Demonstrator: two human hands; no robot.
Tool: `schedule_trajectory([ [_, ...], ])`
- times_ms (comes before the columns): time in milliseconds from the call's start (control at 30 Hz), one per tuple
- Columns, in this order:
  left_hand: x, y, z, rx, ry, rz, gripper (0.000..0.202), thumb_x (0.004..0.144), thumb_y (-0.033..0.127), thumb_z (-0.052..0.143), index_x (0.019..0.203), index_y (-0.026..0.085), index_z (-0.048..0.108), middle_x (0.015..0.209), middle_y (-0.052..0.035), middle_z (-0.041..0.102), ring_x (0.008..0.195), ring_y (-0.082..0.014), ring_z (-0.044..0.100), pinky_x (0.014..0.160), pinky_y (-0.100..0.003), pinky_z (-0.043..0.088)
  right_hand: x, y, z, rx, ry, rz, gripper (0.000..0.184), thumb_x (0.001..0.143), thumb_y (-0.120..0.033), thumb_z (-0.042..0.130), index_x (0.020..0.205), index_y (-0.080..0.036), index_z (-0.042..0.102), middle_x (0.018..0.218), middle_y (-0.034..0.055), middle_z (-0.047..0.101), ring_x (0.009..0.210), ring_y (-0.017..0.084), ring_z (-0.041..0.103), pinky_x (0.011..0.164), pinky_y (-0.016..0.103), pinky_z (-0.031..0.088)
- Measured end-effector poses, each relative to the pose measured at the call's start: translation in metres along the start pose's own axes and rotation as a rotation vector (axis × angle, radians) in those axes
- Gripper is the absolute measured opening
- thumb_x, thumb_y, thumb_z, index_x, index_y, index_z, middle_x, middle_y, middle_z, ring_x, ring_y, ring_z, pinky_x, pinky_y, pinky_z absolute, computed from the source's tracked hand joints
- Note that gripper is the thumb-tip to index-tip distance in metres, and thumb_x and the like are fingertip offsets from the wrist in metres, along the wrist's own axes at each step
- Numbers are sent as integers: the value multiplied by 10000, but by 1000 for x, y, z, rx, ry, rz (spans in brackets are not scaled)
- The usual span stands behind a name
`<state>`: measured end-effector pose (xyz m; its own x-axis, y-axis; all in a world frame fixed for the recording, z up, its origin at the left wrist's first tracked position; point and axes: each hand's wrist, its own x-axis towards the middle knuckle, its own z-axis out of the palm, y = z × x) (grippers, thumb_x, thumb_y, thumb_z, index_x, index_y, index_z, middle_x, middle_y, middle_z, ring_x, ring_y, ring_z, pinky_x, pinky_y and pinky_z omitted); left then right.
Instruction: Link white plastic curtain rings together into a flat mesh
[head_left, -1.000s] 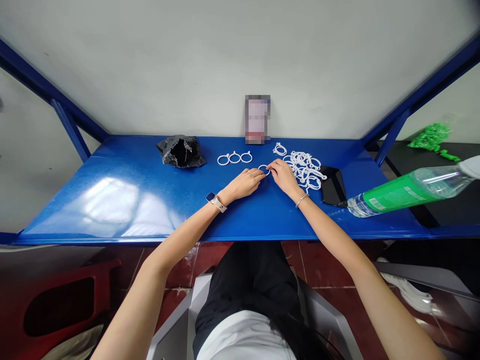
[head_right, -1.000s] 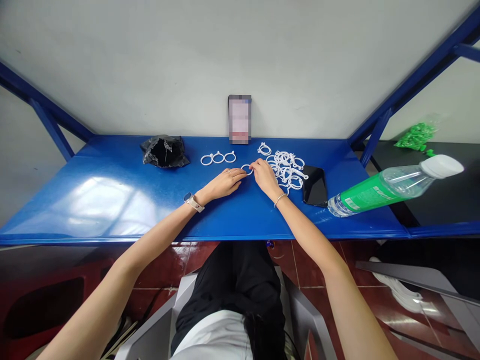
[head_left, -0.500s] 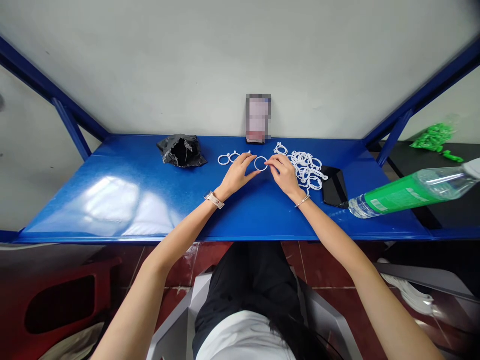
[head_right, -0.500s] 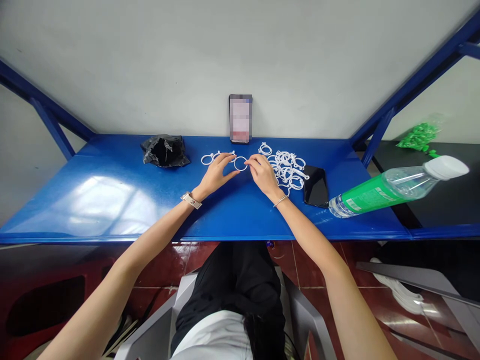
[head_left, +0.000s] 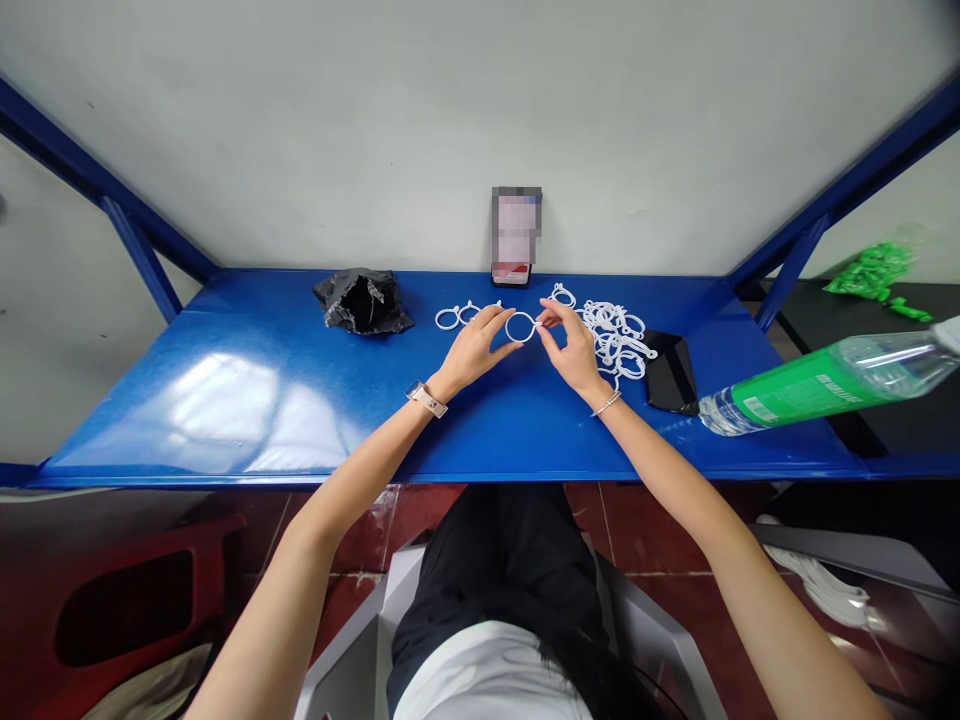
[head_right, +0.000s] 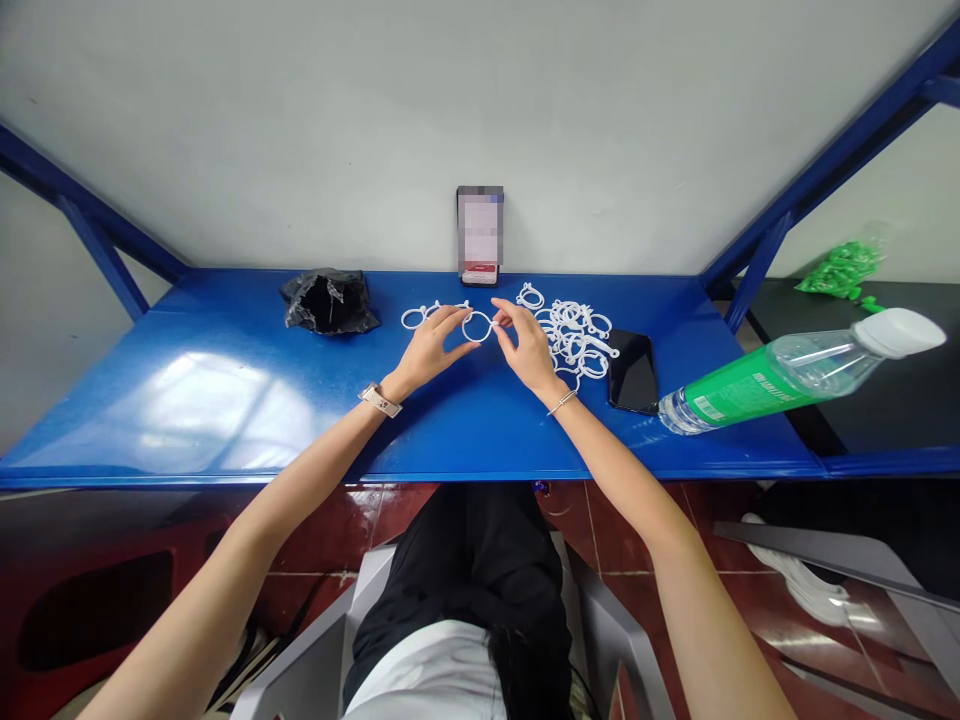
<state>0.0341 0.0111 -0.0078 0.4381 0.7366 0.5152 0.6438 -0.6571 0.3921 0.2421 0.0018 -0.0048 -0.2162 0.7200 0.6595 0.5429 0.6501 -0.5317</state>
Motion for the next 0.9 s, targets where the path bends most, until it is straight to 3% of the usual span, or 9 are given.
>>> schedule_trajectory([
  [267, 0, 5, -4, -68, 5, -21, 503, 962, 454, 614, 1374, 171, 552, 1350, -160, 616, 1252, -266, 610, 988, -388, 564, 1, -3, -1, 81, 40, 32, 356, 1016, -373, 500, 1353, -262, 528, 1034, 75, 704, 933, 214, 691, 914, 412, 599],
  [433, 2, 6, -5, -133, 33, -15, 532, 1022, 565, 418, 1203, 130, 664, 1118, -141, 717, 980, -211, 692, 852, -327, 564, 3, -9, -2, 119, 46, 1, 204, 1008, -349, 535, 1073, -236, 690, 1013, 73, 729, 922, 210, 696, 866, 390, 599],
  [567, 3, 7, -5, -137, -10, -16, 708, 1038, 621, 217, 962, 128, 719, 904, -122, 730, 755, -179, 668, 702, -290, 509, 3, -10, -1, 165, -1, 83, 248, 1007, -394, 535, 1028, -237, 726, 1052, 72, 741, 992, 219, 702, 885, 396, 598],
  [667, 3, 8, -6, -147, -52, -92, 712, 1036, 626, 231, 833, 140, 710, 802, -100, 721, 669, -166, 638, 667, -283, 481, 2, -10, -1, 194, -38, 143, 278, 994, -444, 549, 1031, -243, 737, 1062, 69, 744, 980, 218, 707, 851, 387, 605],
  [900, 5, 11, -10, -293, -42, -194, 659, 1034, 586, 314, 765, 150, 728, 791, -72, 767, 703, -176, 685, 716, -294, 494, 1, -7, 1, 146, -123, 103, 301, 986, -468, 556, 1018, -237, 746, 982, 59, 762, 832, 195, 706, 799, 353, 590],
])
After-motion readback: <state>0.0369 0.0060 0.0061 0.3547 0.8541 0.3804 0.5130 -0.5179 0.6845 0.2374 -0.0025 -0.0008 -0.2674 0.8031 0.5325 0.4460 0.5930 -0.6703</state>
